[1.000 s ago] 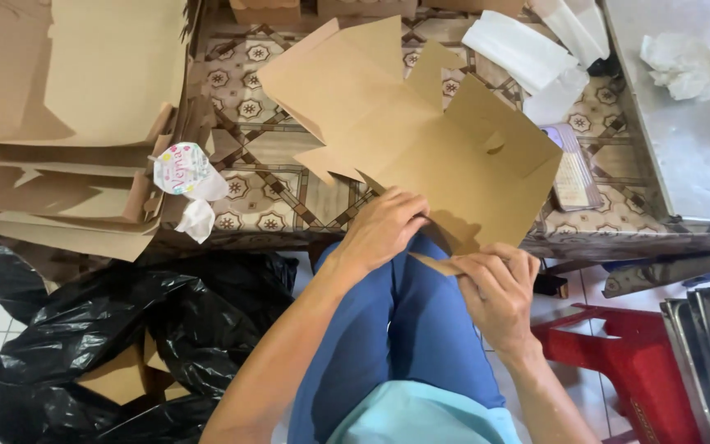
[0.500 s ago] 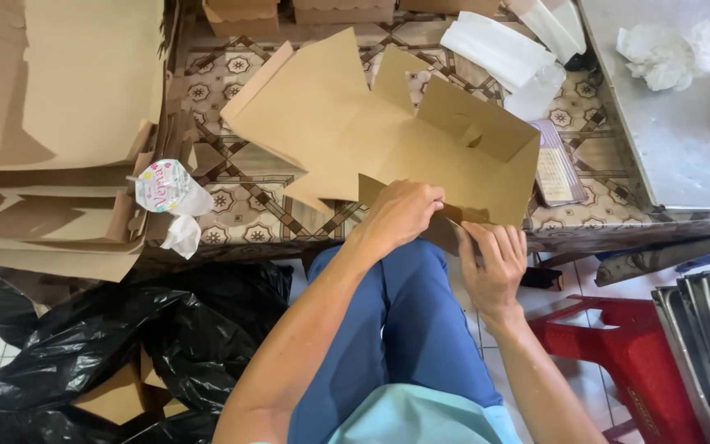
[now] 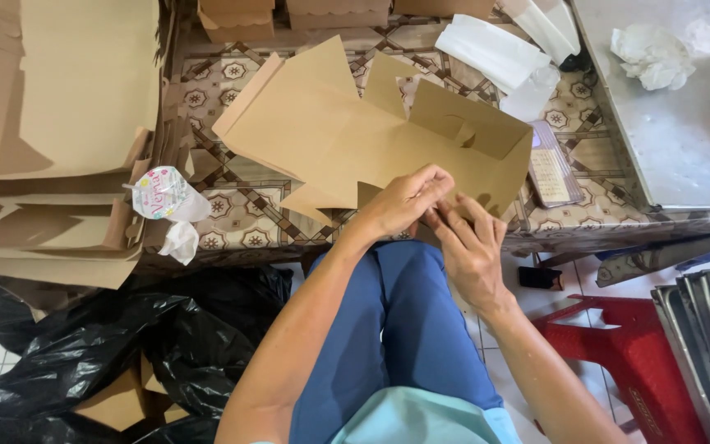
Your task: Folding flat cardboard cutouts into boxes for bakery items.
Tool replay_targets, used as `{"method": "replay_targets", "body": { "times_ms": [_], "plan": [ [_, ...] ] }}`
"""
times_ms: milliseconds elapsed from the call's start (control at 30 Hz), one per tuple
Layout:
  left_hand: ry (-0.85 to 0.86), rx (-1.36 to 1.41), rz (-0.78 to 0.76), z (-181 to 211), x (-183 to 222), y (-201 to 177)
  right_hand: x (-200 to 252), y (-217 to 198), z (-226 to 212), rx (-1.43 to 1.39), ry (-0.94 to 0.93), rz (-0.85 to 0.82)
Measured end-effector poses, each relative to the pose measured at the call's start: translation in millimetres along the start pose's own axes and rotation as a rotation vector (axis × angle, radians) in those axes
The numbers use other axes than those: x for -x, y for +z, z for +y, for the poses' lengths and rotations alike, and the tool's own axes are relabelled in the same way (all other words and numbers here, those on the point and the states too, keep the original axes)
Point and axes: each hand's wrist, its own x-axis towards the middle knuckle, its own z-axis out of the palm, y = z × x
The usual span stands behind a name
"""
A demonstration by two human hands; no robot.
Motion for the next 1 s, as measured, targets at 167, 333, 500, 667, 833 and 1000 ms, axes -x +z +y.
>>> {"method": "replay_targets", "body": {
  "times_ms": [167,333,500,667,833,1000],
  "plan": [
    [0.171,-0.194,0.238,31,44,-10,10,5,12,0.037,0.053,-0.12],
    [0.17,-0.734,0.47,12,111,-50,14,5,18,-0.086,0.143,-0.187],
    [-0.031,-1.184,0.531,-38,128,-67,12,6,18,-0.059,0.178,-0.202],
    [0.244,-1.019,0.72,-50,114,-68,8,3,15,-0.079,0.213,-0.209],
    [0.431,-0.931,0.704,-58,82,-57,6,3,18,-0.114,0.231,-0.22],
    [0.664,-1.03,0.66,-36,66,-28,7,3,19,-0.156,0.212,-0.189]
  ]
}}
